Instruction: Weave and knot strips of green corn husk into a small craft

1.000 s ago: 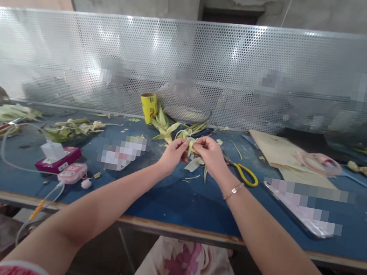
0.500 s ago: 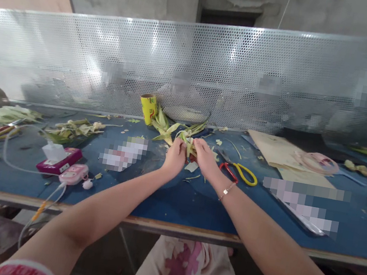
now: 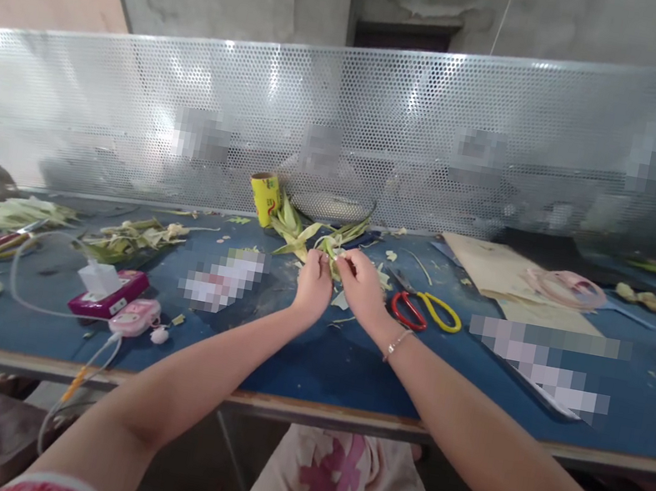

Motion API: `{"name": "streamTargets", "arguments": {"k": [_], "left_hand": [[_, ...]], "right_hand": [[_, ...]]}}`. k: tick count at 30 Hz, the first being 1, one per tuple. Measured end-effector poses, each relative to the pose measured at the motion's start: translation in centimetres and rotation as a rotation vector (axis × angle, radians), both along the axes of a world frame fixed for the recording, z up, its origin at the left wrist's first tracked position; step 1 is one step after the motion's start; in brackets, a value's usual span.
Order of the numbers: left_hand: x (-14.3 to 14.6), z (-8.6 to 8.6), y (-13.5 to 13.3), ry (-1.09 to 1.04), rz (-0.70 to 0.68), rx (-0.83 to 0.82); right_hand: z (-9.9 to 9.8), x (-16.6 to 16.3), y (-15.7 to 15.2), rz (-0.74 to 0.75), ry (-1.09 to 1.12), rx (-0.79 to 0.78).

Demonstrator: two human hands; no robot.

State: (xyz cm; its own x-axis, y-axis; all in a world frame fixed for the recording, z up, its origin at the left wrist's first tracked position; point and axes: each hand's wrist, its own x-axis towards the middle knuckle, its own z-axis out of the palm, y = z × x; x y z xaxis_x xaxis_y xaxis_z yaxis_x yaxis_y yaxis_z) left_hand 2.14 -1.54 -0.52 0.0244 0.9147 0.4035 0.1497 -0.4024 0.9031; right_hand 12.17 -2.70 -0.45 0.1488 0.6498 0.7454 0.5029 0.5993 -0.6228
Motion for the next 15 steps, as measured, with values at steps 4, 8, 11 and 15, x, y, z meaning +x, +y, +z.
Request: {"name": "streamTargets", "arguments": {"k": [4,8,11,15], "left_hand": [[-0.2,0.2,-0.1,0.01,0.038,0.066],[-0.4,0.9,-0.6,0.025,0.032,0.118],[-0.6,1.4,-1.0,0.055,0.023,0.144],[-0.7,1.6,-1.4,0.128,0.009,0.143]], "right_hand": [[0.2,-0.2,-0.7,-0.008,0.052,-0.006],[0.4,0.0,-1.0,-0.01,0.15,-0.041],[0.5,0.4,-0.8,0.042,0.282,-0.124],[0.5,0.8,-0.5,0.109,0.394,-0.238]]}}
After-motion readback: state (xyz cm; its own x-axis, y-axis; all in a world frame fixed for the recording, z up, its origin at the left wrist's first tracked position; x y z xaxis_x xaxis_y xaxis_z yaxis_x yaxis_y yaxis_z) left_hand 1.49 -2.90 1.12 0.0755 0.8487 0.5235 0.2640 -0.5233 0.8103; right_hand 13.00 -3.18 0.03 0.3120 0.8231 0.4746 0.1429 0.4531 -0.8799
